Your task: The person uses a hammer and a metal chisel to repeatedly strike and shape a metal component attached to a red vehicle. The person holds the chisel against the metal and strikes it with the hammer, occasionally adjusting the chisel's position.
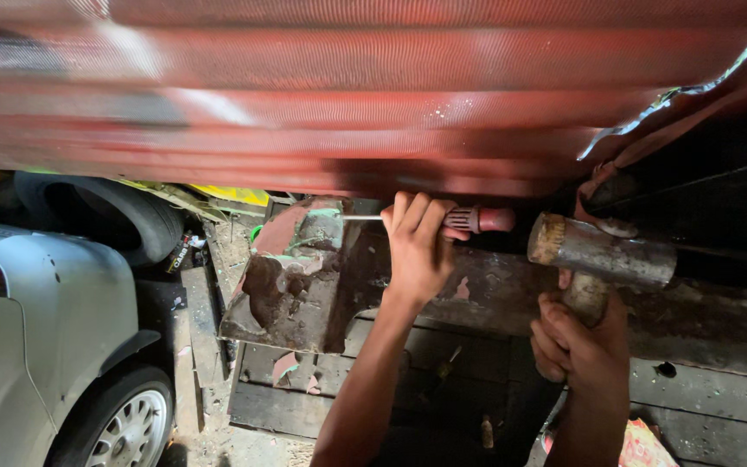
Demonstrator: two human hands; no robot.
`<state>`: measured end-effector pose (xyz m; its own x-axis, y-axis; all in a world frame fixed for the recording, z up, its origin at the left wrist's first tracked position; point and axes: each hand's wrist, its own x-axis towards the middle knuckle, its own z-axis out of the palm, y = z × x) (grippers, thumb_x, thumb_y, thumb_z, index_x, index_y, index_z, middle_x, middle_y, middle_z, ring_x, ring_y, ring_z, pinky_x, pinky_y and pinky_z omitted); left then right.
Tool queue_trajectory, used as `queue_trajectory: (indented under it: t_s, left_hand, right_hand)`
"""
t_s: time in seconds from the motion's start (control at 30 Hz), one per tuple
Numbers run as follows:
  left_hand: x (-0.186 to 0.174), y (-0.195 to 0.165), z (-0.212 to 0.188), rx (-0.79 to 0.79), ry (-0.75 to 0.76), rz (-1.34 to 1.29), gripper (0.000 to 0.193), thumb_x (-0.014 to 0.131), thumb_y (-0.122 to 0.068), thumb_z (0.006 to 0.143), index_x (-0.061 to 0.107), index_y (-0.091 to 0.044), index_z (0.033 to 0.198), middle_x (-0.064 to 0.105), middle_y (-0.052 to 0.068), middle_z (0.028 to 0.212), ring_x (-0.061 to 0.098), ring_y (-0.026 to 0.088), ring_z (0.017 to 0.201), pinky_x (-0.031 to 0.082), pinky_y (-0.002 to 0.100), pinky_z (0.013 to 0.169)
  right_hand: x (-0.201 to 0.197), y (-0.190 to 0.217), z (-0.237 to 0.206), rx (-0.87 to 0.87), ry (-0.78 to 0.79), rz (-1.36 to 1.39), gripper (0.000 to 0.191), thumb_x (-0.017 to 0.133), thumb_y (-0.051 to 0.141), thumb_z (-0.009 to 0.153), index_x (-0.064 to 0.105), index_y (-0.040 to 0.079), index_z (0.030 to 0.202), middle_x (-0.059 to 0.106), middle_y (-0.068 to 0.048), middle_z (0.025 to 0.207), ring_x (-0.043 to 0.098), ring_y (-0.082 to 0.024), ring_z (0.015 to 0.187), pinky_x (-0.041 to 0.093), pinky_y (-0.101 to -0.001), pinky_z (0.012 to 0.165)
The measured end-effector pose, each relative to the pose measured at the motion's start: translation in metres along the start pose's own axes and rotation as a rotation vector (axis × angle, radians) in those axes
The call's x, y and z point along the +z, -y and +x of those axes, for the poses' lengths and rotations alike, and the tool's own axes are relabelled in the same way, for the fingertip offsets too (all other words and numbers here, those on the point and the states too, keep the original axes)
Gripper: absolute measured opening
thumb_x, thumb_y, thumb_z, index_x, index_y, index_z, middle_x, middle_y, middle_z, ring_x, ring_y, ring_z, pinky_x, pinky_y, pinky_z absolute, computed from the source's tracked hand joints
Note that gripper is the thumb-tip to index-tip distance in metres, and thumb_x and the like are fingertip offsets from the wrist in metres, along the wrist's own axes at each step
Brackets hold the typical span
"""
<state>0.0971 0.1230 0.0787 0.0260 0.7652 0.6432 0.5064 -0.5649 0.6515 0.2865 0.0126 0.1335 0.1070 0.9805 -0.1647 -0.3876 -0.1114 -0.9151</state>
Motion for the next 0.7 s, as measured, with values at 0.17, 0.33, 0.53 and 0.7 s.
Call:
queue_trajectory:
  t_s: [0.17,0.33,0.53,0.7]
  left_hand:
    - [-0.001,0.002,0.002,-0.011,-0.009,-0.024,0.040,0.062,-0.001,0.068,0.064,-0.009,0.107,0.055,0.008,0.096,0.050,0.032,0.098,0.035,0.043,0.089]
    - [-0.005,0.002,0.000,0.012,0.008,-0.062,0.037,0.063,-0.002,0.068,0.064,-0.008,0.104,0.056,0.008,0.094,0.051,0.032,0.097,0.035,0.042,0.088]
    - [-0.016,0.000,-0.005,0.020,0.023,-0.094,0.032,0.070,-0.005,0.070,0.066,-0.007,0.102,0.056,0.008,0.091,0.052,0.031,0.095,0.035,0.041,0.087]
    - [-0.015,-0.005,-0.005,0.063,0.037,-0.153,0.027,0.074,-0.008,0.073,0.066,-0.008,0.099,0.055,0.007,0.089,0.052,0.029,0.092,0.035,0.041,0.087]
  right_hand:
    - [0.002,0.001,-0.003,-0.004,0.013,0.005,0.024,0.053,-0.003,0.091,0.047,0.008,0.112,0.037,0.003,0.055,0.027,-0.003,0.034,0.024,-0.0236,0.027]
    - [0.000,0.004,-0.008,0.008,-0.019,0.001,0.025,0.052,-0.002,0.092,0.046,0.009,0.113,0.037,0.003,0.054,0.027,-0.002,0.033,0.024,-0.0234,0.026]
    - [-0.010,0.000,-0.015,-0.044,0.071,0.025,0.023,0.051,-0.005,0.092,0.050,0.005,0.113,0.040,0.002,0.057,0.029,-0.003,0.035,0.025,-0.0241,0.027]
    - [-0.010,-0.005,-0.014,-0.080,0.074,0.012,0.021,0.051,-0.005,0.094,0.052,0.003,0.113,0.040,0.000,0.056,0.029,-0.005,0.034,0.025,-0.0247,0.026]
